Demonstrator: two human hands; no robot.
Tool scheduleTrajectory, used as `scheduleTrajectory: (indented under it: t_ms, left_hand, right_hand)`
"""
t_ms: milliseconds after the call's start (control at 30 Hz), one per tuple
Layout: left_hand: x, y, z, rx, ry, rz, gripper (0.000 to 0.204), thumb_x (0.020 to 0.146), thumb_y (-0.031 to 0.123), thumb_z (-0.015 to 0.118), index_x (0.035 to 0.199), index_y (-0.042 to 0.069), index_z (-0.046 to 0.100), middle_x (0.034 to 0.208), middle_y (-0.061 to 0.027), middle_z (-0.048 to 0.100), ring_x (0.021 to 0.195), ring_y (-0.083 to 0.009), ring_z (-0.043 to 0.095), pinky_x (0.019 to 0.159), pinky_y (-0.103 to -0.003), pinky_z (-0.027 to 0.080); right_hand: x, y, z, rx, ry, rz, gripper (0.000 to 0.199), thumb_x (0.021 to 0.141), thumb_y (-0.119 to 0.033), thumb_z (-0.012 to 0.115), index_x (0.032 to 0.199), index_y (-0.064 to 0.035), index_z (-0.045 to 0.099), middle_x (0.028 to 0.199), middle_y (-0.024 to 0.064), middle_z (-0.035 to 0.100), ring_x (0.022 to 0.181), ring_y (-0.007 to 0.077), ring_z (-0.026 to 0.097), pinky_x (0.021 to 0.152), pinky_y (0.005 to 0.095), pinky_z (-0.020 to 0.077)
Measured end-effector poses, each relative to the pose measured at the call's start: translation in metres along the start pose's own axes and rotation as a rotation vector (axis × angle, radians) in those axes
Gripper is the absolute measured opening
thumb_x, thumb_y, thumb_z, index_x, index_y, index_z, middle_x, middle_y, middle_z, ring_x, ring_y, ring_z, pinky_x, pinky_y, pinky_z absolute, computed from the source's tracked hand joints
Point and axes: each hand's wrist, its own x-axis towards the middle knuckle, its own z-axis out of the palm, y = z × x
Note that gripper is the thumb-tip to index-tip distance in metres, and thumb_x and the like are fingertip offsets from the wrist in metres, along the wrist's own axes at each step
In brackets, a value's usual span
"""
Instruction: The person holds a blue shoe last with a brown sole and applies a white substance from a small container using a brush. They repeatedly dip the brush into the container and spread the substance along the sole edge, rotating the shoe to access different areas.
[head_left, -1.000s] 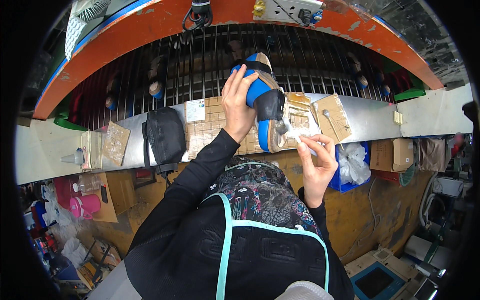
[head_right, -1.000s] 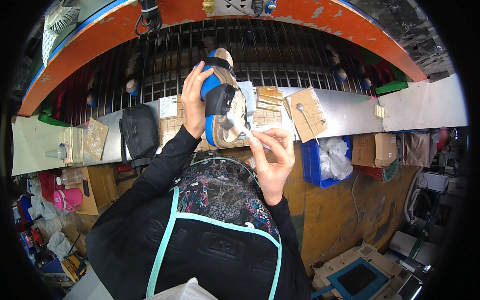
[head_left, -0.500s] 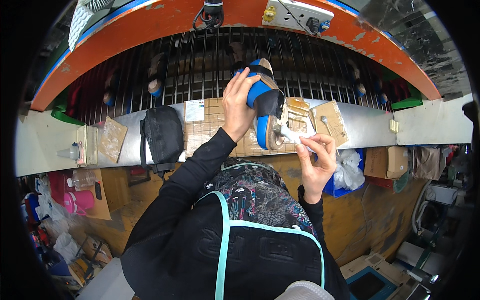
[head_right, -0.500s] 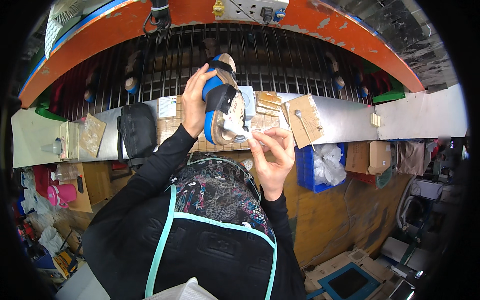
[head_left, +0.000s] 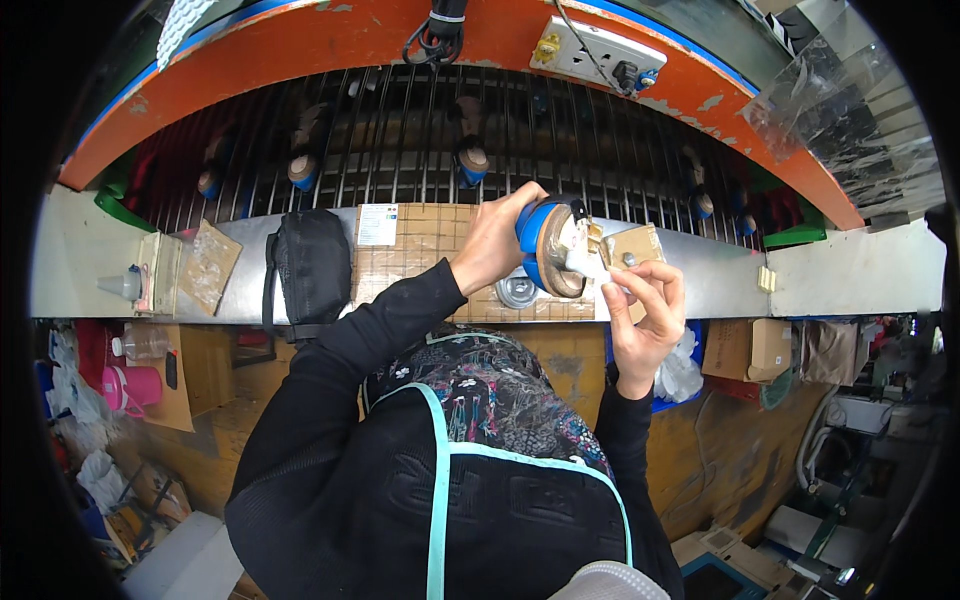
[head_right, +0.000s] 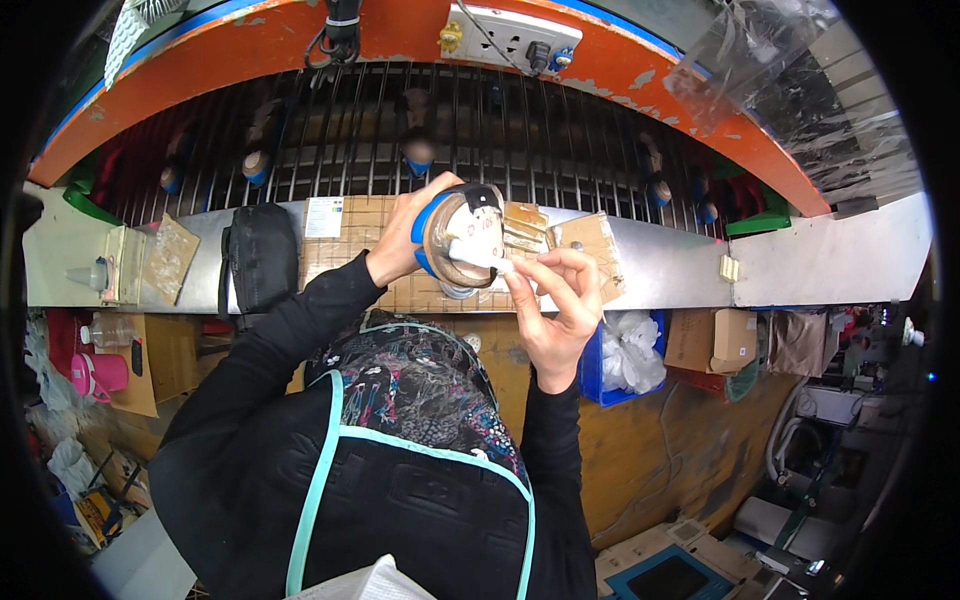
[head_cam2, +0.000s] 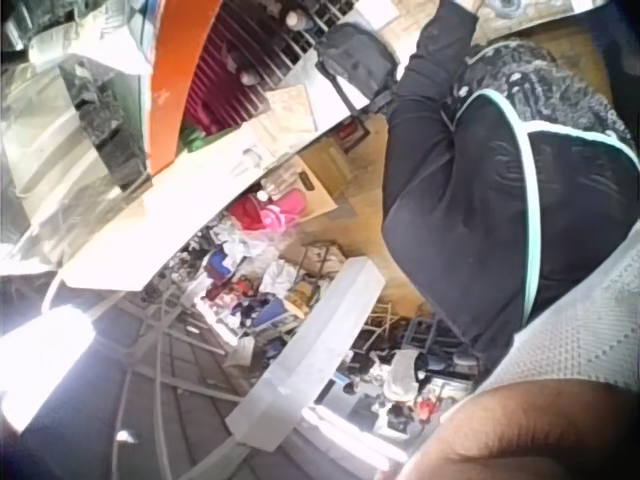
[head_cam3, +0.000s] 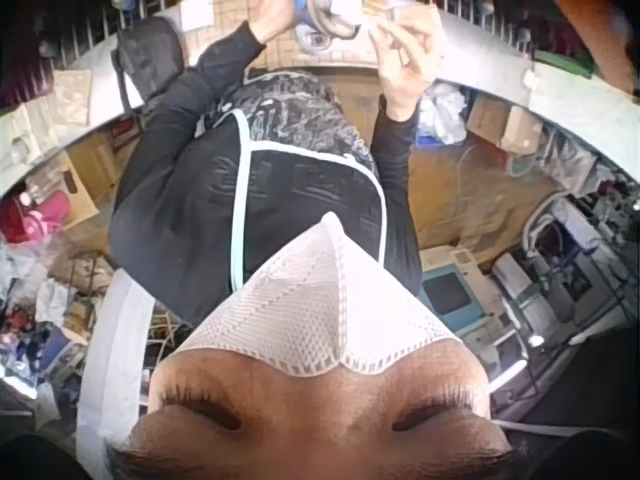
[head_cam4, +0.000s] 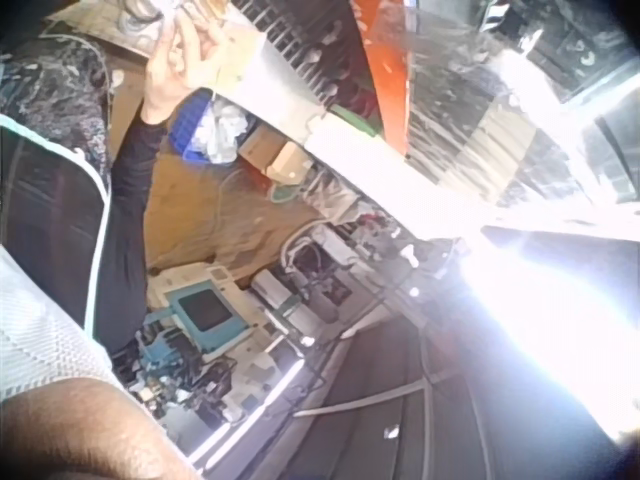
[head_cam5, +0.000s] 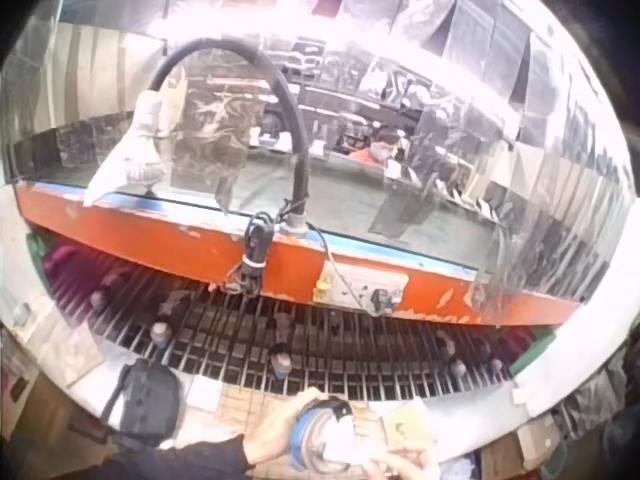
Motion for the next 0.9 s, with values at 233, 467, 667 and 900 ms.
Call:
scheduleTrajectory:
  t_ms: [233, 467, 667, 900]
  left_hand:
    - [-0.01, -0.004, 0.011, 0.072, -0.277, -0.155, 0.066, 0.057, 0.002, 0.085, 0.118, 0.008, 0.061, 0.104, -0.0156, 0.069, 0.102, -0.0313, 0.065, 0.089, -0.037, 0.05]
    - [-0.011, 0.005, 0.016, -0.109, -0.571, -0.386, 0.064, 0.051, 0.001, 0.089, 0.11, 0.001, 0.065, 0.104, -0.0119, 0.07, 0.098, -0.0221, 0.066, 0.09, -0.033, 0.05]
    - [-0.014, 0.033, 0.01, -0.383, -0.758, -0.553, 0.043, 0.058, -0.004, 0.085, 0.098, 0.0, 0.068, 0.096, -0.0094, 0.071, 0.096, -0.0172, 0.065, 0.084, -0.031, 0.053]
    - [-0.016, 0.041, 0.01, -0.397, -0.877, -0.711, 0.073, 0.054, -0.004, 0.087, 0.12, -0.005, 0.056, 0.11, -0.019, 0.067, 0.102, -0.0264, 0.066, 0.09, -0.034, 0.053]
  right_hand:
    - [0.021, 0.005, -0.015, -0.035, -0.064, -0.077, 0.018, 0.074, 0.001, 0.077, 0.092, -0.0026, 0.072, 0.095, 0.0068, 0.056, 0.074, 0.0133, 0.058, 0.062, 0.0237, 0.0463]
    - [0.027, 0.009, -0.022, 0.029, -0.117, -0.074, 0.019, 0.074, 0.002, 0.077, 0.091, -0.0012, 0.072, 0.094, 0.0064, 0.056, 0.074, 0.0126, 0.058, 0.061, 0.0231, 0.0459]
    - [0.029, 0.014, -0.029, 0.05, -0.142, -0.1, 0.019, 0.073, 0.002, 0.077, 0.091, -0.0013, 0.072, 0.093, 0.0062, 0.056, 0.073, 0.0119, 0.057, 0.059, 0.0221, 0.0453]
    - [0.027, 0.021, -0.034, 0.079, -0.176, -0.103, 0.019, 0.073, 0.001, 0.077, 0.091, -0.0015, 0.072, 0.093, 0.0064, 0.056, 0.073, 0.0115, 0.057, 0.059, 0.0221, 0.0453]
